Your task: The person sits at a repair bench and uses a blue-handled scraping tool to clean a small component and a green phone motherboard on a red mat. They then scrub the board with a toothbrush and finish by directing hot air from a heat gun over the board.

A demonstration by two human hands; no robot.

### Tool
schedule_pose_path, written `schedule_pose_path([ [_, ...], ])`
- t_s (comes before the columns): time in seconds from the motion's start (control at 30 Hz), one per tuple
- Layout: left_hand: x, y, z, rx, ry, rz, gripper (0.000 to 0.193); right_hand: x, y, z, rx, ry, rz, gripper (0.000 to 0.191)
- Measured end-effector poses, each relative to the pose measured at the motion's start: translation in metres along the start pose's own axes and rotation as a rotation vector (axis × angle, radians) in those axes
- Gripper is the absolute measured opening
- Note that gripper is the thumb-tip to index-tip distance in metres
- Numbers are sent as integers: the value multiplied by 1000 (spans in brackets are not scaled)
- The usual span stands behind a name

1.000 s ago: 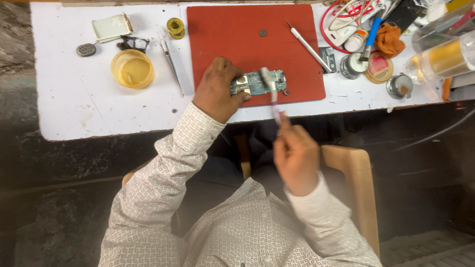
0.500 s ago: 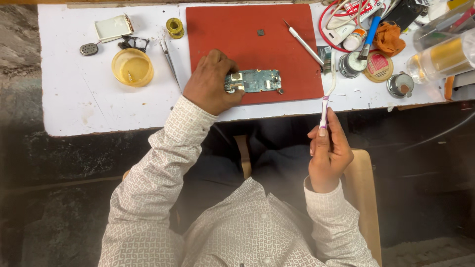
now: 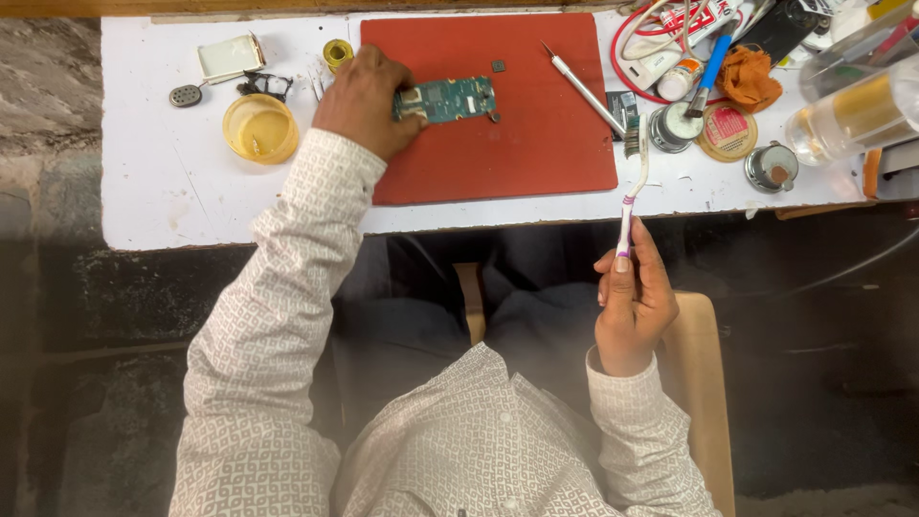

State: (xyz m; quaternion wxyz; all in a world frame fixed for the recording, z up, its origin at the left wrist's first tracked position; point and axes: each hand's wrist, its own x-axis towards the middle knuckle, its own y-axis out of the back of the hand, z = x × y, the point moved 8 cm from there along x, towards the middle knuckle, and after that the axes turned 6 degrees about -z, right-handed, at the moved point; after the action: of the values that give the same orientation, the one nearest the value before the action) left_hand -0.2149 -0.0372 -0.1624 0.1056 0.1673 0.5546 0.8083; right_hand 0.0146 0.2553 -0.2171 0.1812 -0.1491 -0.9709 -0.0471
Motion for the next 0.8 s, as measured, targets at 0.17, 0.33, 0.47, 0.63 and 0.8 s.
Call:
schedule_pose_path([
  [0.17, 22, 4, -10, 75, 16, 26, 38, 2, 3, -2, 3, -2, 1, 39],
  [0.33, 43, 1, -19, 117, 51, 13, 37, 2, 4, -4, -7, 2, -10, 39],
  [0.47, 53, 2, -19, 119, 24, 47, 37, 1, 3, -5, -16, 27, -31, 38],
  [0.63, 51, 2, 7, 71, -98, 161, 36, 1, 6, -6, -33, 46, -30, 39],
  [0.8, 63, -27, 51, -48, -168, 124, 26, -1, 10, -6, -29, 45, -19, 39],
])
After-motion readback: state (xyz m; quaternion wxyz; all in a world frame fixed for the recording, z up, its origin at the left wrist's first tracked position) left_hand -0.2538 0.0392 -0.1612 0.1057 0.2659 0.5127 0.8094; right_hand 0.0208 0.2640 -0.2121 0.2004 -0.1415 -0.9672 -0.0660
